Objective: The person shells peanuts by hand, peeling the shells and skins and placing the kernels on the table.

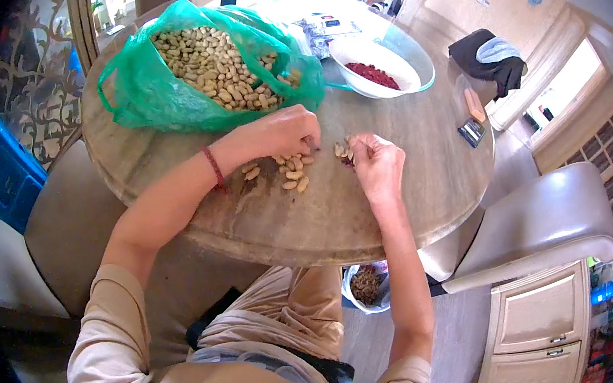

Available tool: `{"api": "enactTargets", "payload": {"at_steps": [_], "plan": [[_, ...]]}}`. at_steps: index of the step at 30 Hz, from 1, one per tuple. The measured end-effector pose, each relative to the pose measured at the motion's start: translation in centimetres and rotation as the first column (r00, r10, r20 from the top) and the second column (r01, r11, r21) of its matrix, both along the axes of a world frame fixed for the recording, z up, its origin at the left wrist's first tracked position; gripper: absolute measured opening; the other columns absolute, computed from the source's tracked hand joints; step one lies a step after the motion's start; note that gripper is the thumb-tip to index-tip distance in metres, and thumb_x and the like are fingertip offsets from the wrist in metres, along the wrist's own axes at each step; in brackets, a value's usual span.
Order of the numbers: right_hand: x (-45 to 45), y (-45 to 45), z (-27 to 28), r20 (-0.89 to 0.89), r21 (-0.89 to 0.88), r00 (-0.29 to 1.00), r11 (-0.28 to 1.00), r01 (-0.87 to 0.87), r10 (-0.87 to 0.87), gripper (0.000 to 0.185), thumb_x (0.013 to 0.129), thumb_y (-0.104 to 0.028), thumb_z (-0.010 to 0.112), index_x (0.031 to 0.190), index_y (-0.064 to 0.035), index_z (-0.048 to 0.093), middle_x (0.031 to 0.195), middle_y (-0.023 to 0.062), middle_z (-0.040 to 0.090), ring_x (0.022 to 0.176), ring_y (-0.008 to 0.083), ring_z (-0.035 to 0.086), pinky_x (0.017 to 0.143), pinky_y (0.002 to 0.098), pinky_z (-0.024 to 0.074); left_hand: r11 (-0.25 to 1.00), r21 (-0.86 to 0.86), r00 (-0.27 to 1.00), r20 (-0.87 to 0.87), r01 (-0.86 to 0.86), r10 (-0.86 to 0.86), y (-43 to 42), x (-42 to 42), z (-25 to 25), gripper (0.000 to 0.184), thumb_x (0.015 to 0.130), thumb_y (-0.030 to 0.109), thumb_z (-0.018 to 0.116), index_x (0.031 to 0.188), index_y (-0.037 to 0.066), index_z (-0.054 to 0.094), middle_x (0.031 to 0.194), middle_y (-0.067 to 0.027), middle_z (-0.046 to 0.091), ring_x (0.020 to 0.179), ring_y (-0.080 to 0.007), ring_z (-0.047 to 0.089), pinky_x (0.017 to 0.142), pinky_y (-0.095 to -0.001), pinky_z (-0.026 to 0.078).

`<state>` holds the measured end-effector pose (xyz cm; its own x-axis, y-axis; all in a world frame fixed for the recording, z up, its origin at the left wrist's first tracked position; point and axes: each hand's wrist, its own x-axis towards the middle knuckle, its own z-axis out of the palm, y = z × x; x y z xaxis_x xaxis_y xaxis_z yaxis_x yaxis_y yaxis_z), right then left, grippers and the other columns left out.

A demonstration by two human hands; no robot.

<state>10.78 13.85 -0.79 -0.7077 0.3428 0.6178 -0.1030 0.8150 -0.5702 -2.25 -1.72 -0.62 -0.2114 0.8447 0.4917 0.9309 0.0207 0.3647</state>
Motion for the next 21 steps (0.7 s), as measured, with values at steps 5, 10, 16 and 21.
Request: {"api": "enactTargets", "payload": {"at_steps": [5, 10, 16, 21], "plan": [[0.3, -0.7, 0.3, -0.006, -0.071, 1.000, 0.997, -0.016, 0.016, 0.011, 0.077, -0.008, 0.063, 0.080, 0.0022, 0.064, 0.050, 0.0064, 0.050, 0.048, 0.0059, 0.043, 0.047, 0.0245, 0.0391, 0.990, 0.139, 0.998, 0.054, 0.026, -0.034, 1.0, -0.5, 0.6, 0.016, 0.069, 0.001, 0.063, 0.084, -0.001, 0.065, 0.072, -0.0106, 0.065, 0.062, -0.0223, 0.062, 0.057, -0.0288, 0.048], [0.3, -0.6, 0.3, -0.029, -0.183, 0.985, 0.968, -0.174, 0.171, 0.016, 0.079, -0.009, 0.064, 0.090, 0.0018, 0.065, 0.052, -0.0043, 0.042, 0.049, 0.0019, 0.040, 0.045, 0.0210, 0.0381, 0.940, 0.342, 0.573, 0.769, 0.009, -0.285, 0.9, 0.5, 1.6, 0.012, 0.078, 0.005, 0.063, 0.083, -0.005, 0.063, 0.072, -0.0090, 0.064, 0.064, -0.0130, 0.063, 0.058, -0.0230, 0.051], [0.0, -0.7, 0.2, -0.218, -0.377, 0.935, 0.859, -0.346, 0.281, 0.014, 0.080, -0.009, 0.065, 0.091, 0.0000, 0.066, 0.062, -0.0059, 0.053, 0.052, -0.0004, 0.041, 0.045, 0.0169, 0.0361, 0.948, 0.318, 0.429, 0.852, 0.033, -0.301, 1.4, 1.8, 1.1, 0.013, 0.077, 0.009, 0.066, 0.085, -0.002, 0.063, 0.075, -0.0086, 0.065, 0.064, -0.0126, 0.063, 0.058, -0.0217, 0.051], [0.1, -0.5, 0.1, -0.251, -0.409, 0.924, 0.834, -0.371, 0.288, 0.013, 0.080, -0.008, 0.066, 0.088, 0.0005, 0.066, 0.066, -0.0043, 0.058, 0.053, -0.0007, 0.042, 0.045, 0.0148, 0.0331, 0.936, 0.341, 0.480, 0.808, 0.092, -0.341, 1.2, 2.3, 1.5, 0.012, 0.079, 0.008, 0.064, 0.086, -0.001, 0.063, 0.076, -0.0077, 0.065, 0.064, -0.0118, 0.063, 0.058, -0.0222, 0.052]]}}
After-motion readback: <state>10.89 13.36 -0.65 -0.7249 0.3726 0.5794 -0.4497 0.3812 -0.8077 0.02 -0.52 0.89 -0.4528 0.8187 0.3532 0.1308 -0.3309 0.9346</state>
